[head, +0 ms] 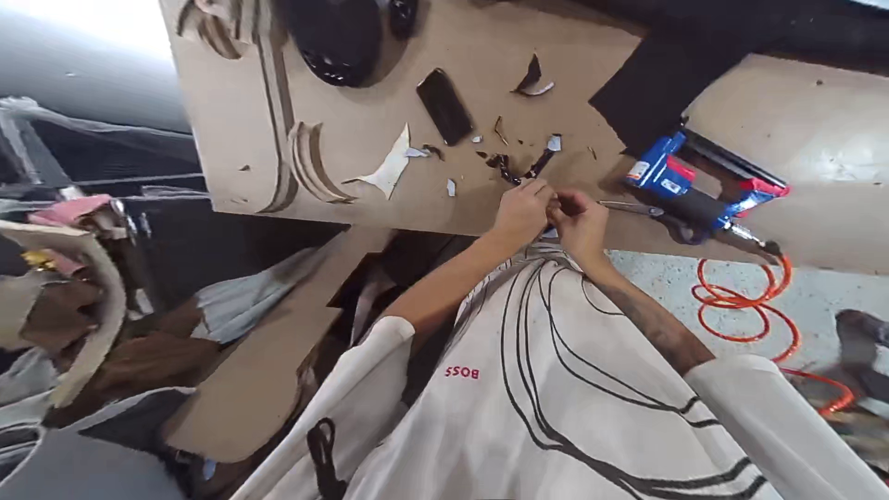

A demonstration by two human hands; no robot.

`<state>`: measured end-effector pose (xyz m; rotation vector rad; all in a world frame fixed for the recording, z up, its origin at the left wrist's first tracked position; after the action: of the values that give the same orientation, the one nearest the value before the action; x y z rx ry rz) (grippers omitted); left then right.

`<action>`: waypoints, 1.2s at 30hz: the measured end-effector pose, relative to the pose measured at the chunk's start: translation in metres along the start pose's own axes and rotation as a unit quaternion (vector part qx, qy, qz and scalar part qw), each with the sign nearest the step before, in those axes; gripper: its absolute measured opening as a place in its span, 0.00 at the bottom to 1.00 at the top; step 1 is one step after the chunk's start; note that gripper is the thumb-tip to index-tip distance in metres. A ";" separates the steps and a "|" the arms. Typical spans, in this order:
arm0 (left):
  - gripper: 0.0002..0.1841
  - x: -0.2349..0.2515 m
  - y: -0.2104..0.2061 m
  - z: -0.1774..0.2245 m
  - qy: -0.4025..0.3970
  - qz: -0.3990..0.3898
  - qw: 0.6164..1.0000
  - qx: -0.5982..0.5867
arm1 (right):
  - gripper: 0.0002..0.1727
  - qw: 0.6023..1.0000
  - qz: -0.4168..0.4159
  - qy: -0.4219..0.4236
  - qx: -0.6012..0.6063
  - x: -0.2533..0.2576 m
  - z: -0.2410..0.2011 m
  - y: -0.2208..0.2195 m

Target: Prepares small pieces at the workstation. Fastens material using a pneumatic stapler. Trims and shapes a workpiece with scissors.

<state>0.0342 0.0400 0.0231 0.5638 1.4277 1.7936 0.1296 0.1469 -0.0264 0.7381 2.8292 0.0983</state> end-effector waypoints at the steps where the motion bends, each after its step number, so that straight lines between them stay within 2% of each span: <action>1: 0.08 -0.001 -0.016 -0.003 0.010 0.004 1.000 -0.016 | 0.13 0.999 0.016 0.020 -0.022 0.000 0.013 0.001; 3: 0.08 -0.020 -0.049 -0.008 0.034 0.044 0.997 -0.045 | 0.09 0.994 0.022 0.080 -0.076 -0.010 0.034 0.000; 6: 0.06 -0.041 -0.090 -0.023 -0.006 0.183 0.969 -0.165 | 0.06 0.961 -0.007 0.186 -0.204 -0.013 0.047 0.004; 8: 0.04 -0.045 -0.101 -0.028 -0.046 0.192 0.952 -0.235 | 0.05 0.945 -0.017 0.211 -0.250 -0.017 0.053 0.008; 10: 0.05 -0.039 -0.103 -0.031 -0.067 0.193 0.946 -0.251 | 0.05 0.943 -0.027 0.219 -0.250 -0.016 0.055 0.010; 13: 0.06 -0.040 -0.101 -0.034 -0.069 0.180 0.946 -0.259 | 0.14 0.951 -0.050 0.195 -0.234 -0.023 0.048 0.007; 17: 0.06 -0.038 -0.092 -0.036 -0.049 0.150 0.943 -0.293 | 0.08 0.950 -0.065 0.219 -0.213 -0.032 0.048 0.003; 19: 0.06 -0.035 -0.092 -0.039 -0.064 0.145 0.939 -0.305 | 0.08 0.946 -0.079 0.222 -0.222 -0.035 0.044 0.006; 22: 0.07 -0.032 -0.091 -0.044 -0.119 0.115 0.940 -0.299 | 0.08 0.946 -0.137 0.137 -0.261 -0.036 0.015 0.015; 24: 0.08 -0.028 -0.087 -0.049 -0.161 0.079 0.942 -0.284 | 0.13 0.937 -0.135 0.058 -0.317 -0.031 -0.015 0.035; 27: 0.07 -0.023 -0.085 -0.057 -0.215 0.037 0.943 -0.252 | 0.27 0.914 -0.024 -0.011 -0.406 -0.010 -0.053 0.100; 29: 0.07 -0.018 -0.082 -0.061 -0.242 0.012 0.939 -0.245 | 0.44 0.893 -0.014 -0.062 -0.445 0.006 -0.063 0.148; 30: 0.07 -0.016 -0.079 -0.063 -0.254 -0.006 0.937 -0.240 | 0.49 0.885 -0.030 -0.088 -0.457 0.013 -0.060 0.166; 31: 0.07 -0.015 -0.077 -0.066 -0.266 -0.023 0.935 -0.235 | 0.50 0.882 -0.061 -0.103 -0.457 0.019 -0.054 0.180; 33: 0.08 -0.011 -0.075 -0.072 -0.297 -0.044 0.926 -0.227 | 0.46 0.884 -0.132 -0.098 -0.437 0.033 -0.037 0.197; 36: 0.09 -0.004 -0.074 -0.081 -0.350 -0.068 0.911 -0.208 | 0.45 0.878 -0.192 -0.103 -0.426 0.043 -0.035 0.193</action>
<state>-0.0017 -0.0069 -0.0698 0.7537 0.5606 1.4919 0.1766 0.3357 0.0220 -0.0178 2.2930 1.0385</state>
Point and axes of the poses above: each hand's wrist, its own x-axis towards the middle knuckle, its own y-axis out of the back of the hand, z = x × y, the point moved 2 cm from there along x, towards the middle knuckle, and after that the axes turned 11 degrees about x, right-handed, at the moved point
